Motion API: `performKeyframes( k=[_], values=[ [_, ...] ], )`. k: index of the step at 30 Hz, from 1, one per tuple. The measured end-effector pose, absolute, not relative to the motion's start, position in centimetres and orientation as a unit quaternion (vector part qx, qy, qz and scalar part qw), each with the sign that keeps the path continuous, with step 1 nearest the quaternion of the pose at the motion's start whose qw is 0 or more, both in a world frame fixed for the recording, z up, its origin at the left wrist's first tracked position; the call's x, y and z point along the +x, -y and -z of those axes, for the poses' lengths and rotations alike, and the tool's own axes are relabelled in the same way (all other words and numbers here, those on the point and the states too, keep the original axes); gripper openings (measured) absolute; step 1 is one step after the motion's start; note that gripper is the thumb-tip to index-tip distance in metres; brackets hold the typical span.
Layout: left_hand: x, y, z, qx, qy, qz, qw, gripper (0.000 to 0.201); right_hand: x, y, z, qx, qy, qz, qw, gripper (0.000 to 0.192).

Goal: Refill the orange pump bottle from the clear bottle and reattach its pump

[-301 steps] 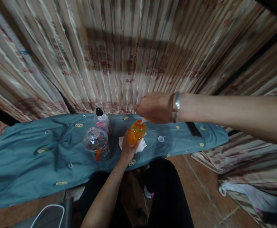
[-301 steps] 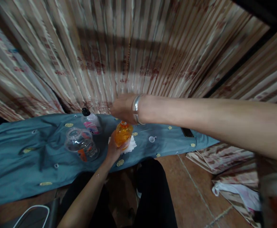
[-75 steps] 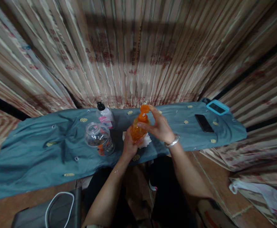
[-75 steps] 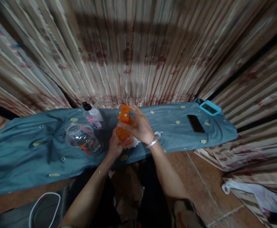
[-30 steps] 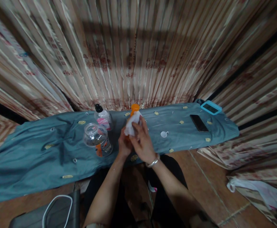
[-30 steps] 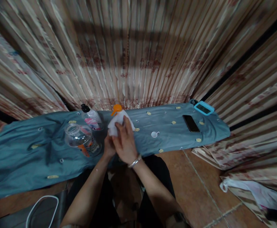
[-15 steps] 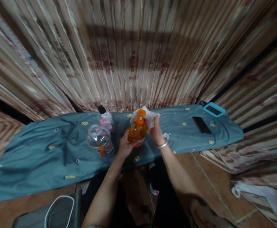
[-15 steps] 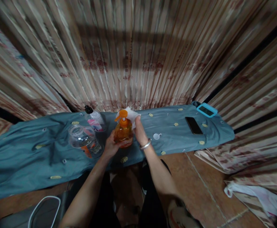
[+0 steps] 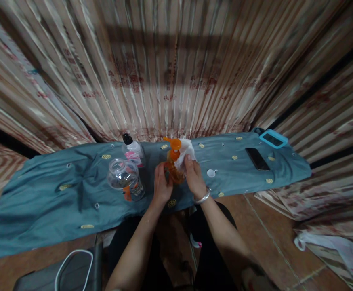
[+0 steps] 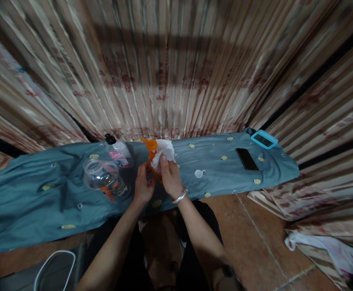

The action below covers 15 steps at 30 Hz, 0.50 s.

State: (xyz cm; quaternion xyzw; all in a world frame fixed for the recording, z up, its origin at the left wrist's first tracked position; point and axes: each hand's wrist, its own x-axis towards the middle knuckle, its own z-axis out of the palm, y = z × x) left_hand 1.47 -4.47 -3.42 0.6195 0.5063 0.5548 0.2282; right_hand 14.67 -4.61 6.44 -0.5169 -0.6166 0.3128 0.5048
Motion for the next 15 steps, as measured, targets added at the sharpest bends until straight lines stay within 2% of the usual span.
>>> performKeyframes(
  k=[3, 5, 12, 15],
  values=[
    [2.6, 5.1, 3.6, 0.638, -0.498, -0.546, 0.216, 0.075, 13.9, 5.1, -6.1, -0.529, 0.597, -0.327, 0.507, 0.069],
    [2.8, 4.9, 3.4, 0.632, -0.500, -0.548, 0.222, 0.085, 13.8, 3.8, -5.8, -0.527, 0.597, -0.330, 0.506, 0.065],
    [2.2, 4.0, 2.8, 0.605, -0.492, -0.548, 0.302, 0.071, 15.0, -1.9, -1.1, -0.517, 0.492, -0.441, 0.544, 0.047],
    [2.4, 4.2, 2.8, 0.582, -0.497, -0.548, 0.337, 0.077, 15.2, -1.2, 2.1, -0.526, 0.471, -0.448, 0.549, 0.039]
  ],
)
